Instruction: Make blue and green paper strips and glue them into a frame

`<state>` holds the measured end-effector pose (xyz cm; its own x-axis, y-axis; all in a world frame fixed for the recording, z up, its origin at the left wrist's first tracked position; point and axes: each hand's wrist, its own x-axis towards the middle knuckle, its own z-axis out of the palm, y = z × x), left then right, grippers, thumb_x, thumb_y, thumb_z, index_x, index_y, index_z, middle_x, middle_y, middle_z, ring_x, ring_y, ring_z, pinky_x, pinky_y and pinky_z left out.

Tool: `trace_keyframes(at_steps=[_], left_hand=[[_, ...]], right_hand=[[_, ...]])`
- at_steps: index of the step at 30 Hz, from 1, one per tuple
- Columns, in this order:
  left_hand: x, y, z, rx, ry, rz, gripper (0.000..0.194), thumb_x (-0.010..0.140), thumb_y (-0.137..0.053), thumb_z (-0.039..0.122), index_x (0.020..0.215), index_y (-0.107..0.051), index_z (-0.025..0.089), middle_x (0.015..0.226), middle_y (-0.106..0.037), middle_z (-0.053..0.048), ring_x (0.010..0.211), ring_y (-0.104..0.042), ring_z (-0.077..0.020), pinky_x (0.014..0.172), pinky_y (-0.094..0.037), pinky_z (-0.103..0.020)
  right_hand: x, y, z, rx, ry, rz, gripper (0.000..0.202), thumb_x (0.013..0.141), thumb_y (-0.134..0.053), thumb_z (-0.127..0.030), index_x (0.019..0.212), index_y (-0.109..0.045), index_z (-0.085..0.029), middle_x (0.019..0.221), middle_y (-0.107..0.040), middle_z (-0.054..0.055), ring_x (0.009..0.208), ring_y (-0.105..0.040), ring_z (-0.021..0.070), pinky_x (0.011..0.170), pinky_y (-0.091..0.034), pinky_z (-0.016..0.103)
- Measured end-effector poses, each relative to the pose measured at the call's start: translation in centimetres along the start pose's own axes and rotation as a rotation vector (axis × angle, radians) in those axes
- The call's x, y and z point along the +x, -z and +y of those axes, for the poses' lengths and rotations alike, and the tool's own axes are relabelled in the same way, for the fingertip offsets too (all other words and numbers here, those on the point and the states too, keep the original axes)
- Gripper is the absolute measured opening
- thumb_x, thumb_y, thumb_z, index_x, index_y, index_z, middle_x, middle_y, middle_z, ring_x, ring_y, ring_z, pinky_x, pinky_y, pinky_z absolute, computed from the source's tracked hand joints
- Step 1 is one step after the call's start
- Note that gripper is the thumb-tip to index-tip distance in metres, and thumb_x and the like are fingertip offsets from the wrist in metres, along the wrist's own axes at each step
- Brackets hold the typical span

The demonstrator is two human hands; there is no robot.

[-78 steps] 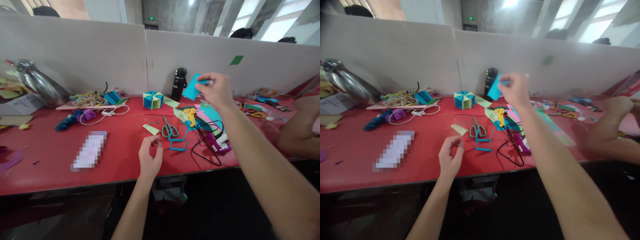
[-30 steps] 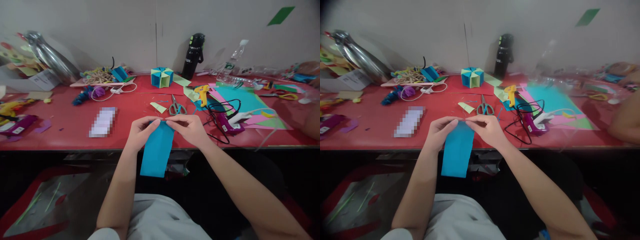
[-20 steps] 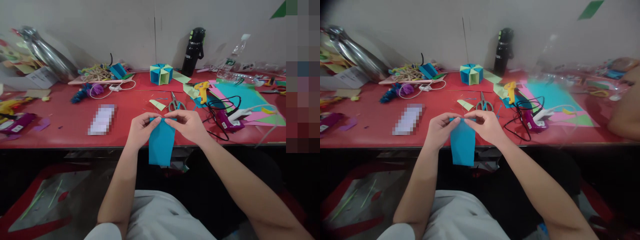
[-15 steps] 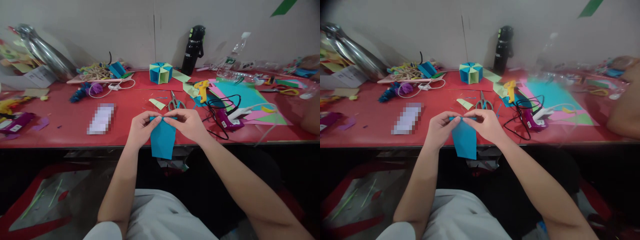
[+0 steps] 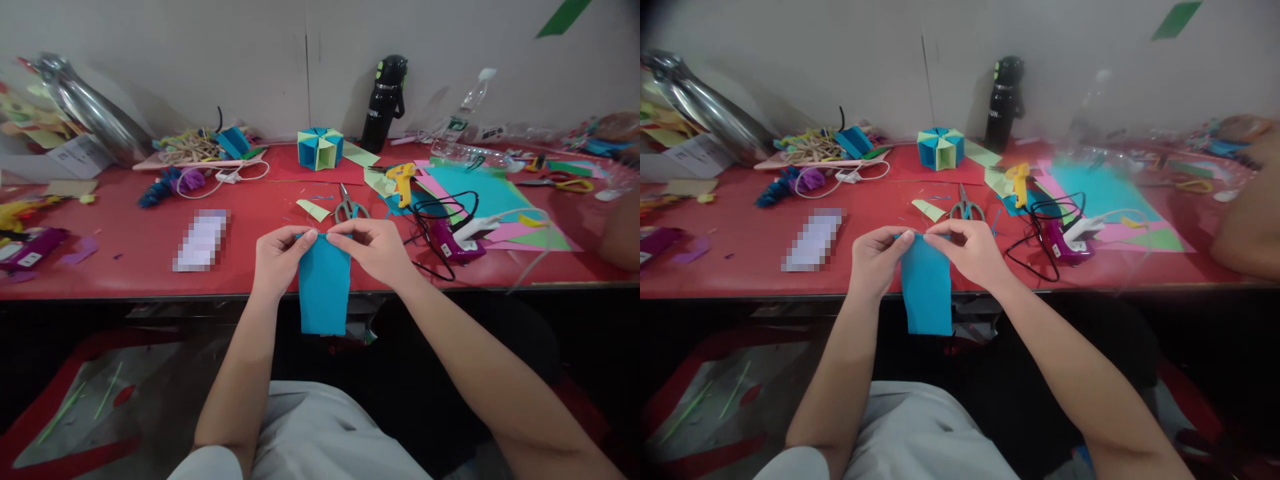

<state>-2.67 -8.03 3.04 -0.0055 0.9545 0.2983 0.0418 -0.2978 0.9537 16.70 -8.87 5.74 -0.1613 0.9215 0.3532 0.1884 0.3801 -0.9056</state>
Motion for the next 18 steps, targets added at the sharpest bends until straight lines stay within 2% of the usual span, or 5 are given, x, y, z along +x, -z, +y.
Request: trace_keyframes(at_steps=[4, 9, 14, 18], left_hand=[[0.0, 0.5, 0.4, 0.112, -0.074, -0.016, 0.021, 0.082, -0.081, 0.041, 0.089, -0.082, 0.021, 0.082, -0.08, -0.004, 0.073, -0.071, -0.0167, 0.064, -0.056, -0.026], [0.0, 1.3, 0.5, 0.146, -0.105, -0.078, 0.019, 0.083, -0.08, 0.038, 0.094, -0.083, 0.022, 0.091, -0.082, -0.006, 0.084, -0.076, -0.0211, 0.073, -0.06, -0.029], [0.1, 1.9, 0.5, 0.115, -0.069, -0.151, 0.022, 0.083, -0.081, 0.037, 0.099, -0.084, 0.023, 0.095, -0.082, -0.007, 0.089, -0.076, -0.024, 0.075, -0.062, -0.033], [0.0, 2.3, 0.3, 0.047, -0.01, -0.195, 0.022, 0.082, -0.082, 0.036, 0.099, -0.084, 0.023, 0.095, -0.082, -0.008, 0.087, -0.077, -0.023, 0.073, -0.062, -0.03]], right_hand=[[0.0, 0.3, -0.1, 0.007, -0.004, -0.043, 0.024, 0.086, -0.078, -0.044, 0.09, -0.081, -0.02, 0.086, -0.079, 0.004, 0.076, -0.07, 0.0181, 0.07, -0.057, 0.03], [-0.1, 0.3, -0.1, -0.012, 0.009, -0.068, 0.02, 0.088, -0.076, -0.04, 0.091, -0.08, -0.021, 0.084, -0.078, 0.003, 0.074, -0.069, 0.017, 0.067, -0.056, 0.029], [-0.1, 0.4, 0.0, -0.039, 0.021, -0.096, 0.02, 0.089, -0.073, -0.038, 0.094, -0.08, -0.021, 0.089, -0.078, 0.004, 0.079, -0.07, 0.0184, 0.07, -0.057, 0.03], [-0.2, 0.7, -0.1, -0.069, 0.052, -0.115, 0.016, 0.089, -0.072, -0.034, 0.097, -0.08, -0.022, 0.093, -0.079, 0.004, 0.082, -0.071, 0.0186, 0.073, -0.057, 0.031]])
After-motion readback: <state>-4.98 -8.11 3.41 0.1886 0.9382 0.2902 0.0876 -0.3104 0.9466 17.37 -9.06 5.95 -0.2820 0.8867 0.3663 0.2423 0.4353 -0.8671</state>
